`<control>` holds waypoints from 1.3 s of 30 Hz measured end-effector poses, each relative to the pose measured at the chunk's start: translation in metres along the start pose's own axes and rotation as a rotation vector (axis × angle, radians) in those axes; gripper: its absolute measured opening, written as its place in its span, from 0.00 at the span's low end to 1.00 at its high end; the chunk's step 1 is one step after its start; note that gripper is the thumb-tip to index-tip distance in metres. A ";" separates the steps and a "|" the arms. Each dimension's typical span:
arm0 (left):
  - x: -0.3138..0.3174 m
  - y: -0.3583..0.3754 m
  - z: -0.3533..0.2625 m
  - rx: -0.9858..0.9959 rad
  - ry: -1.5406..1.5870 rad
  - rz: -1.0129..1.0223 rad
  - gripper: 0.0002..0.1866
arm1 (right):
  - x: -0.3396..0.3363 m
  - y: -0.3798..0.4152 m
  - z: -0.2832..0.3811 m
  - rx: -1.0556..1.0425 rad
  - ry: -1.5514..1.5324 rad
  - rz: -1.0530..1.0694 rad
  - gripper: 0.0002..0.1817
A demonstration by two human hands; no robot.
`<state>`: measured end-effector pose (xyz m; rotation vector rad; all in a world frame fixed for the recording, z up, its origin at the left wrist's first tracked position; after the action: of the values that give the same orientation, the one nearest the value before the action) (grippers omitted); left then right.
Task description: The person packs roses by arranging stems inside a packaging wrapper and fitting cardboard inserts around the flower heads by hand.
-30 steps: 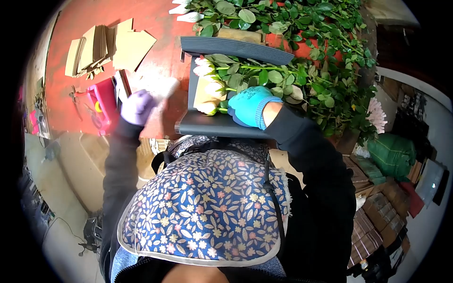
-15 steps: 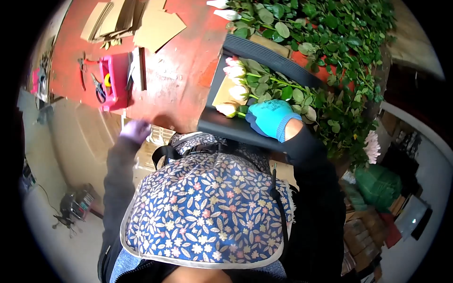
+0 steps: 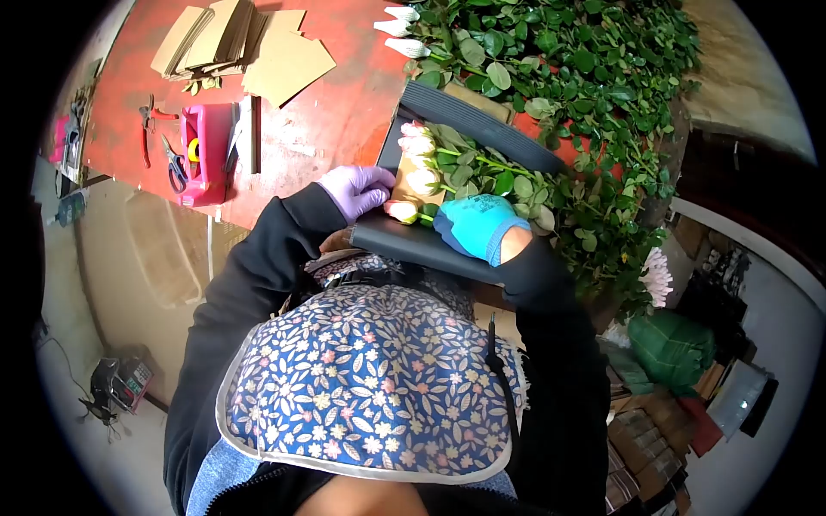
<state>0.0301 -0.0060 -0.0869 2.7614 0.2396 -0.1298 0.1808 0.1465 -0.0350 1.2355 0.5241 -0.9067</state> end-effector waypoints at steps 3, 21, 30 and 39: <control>-0.008 -0.006 0.003 -0.052 0.083 -0.072 0.16 | -0.002 0.002 0.001 0.067 -0.015 -0.025 0.17; -0.004 -0.025 0.005 0.002 0.042 -0.115 0.23 | -0.007 0.005 0.008 0.123 0.023 -0.182 0.18; -0.006 -0.033 -0.016 0.013 -0.196 -0.064 0.18 | -0.002 -0.011 0.012 -0.106 0.045 -0.243 0.09; -0.006 -0.037 -0.003 0.081 -0.066 -0.090 0.09 | 0.000 -0.024 0.015 -0.094 0.078 -0.158 0.08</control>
<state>0.0180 0.0285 -0.0967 2.8214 0.3483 -0.2593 0.1593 0.1302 -0.0448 1.1591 0.7267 -0.9577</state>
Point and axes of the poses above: each hand's wrist, its own y-axis away from the middle knuckle, its own x-axis out of the palm, z = x × y, the point moved 4 cm from there along -y, towards the middle knuckle, and after that the axes turned 10 degrees about y, right-handed, at the moved point
